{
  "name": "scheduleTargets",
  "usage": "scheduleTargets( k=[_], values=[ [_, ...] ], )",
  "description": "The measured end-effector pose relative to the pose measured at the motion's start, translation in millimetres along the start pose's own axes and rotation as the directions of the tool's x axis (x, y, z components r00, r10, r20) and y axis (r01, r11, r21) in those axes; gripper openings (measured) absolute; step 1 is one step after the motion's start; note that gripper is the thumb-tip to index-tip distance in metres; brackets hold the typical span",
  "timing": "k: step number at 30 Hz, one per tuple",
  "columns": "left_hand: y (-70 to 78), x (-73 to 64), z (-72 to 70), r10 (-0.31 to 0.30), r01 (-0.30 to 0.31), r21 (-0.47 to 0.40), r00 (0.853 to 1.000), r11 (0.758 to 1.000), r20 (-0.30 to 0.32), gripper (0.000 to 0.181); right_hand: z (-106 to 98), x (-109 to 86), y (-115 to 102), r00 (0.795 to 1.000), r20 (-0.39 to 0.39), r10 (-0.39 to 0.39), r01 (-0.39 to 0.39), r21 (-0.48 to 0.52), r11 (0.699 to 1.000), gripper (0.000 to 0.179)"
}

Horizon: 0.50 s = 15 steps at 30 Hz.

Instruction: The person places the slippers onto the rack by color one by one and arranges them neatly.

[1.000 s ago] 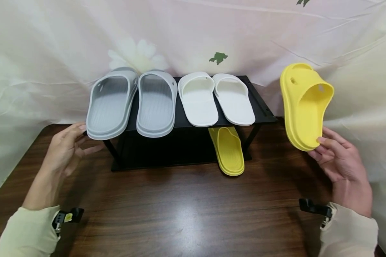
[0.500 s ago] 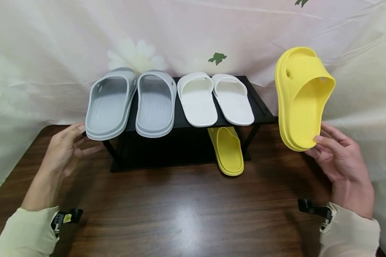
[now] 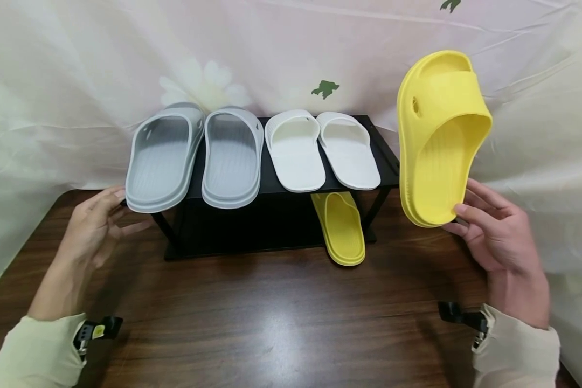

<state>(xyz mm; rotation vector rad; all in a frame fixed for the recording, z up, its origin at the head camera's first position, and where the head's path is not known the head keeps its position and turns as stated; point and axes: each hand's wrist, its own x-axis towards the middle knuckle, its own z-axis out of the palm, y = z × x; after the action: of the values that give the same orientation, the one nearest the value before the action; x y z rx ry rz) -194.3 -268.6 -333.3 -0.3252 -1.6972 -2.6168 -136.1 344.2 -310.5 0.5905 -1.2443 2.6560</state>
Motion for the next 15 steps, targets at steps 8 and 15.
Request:
scheduleTargets(
  k=[8, 15],
  values=[
    [-1.0, 0.6, -1.3, 0.027, -0.027, -0.022, 0.999, 0.999, 0.020, 0.026, 12, 0.2, 5, 0.999, 0.038, -0.028, 0.028, -0.003, 1.000, 0.051],
    [-1.2, 0.3, -1.8, 0.030, -0.029, -0.027, 0.999, 0.999, 0.028, 0.026, 24, -0.4, 6, 0.995, 0.090, -0.030, 0.042, -0.134, 0.990, 0.051]
  ],
)
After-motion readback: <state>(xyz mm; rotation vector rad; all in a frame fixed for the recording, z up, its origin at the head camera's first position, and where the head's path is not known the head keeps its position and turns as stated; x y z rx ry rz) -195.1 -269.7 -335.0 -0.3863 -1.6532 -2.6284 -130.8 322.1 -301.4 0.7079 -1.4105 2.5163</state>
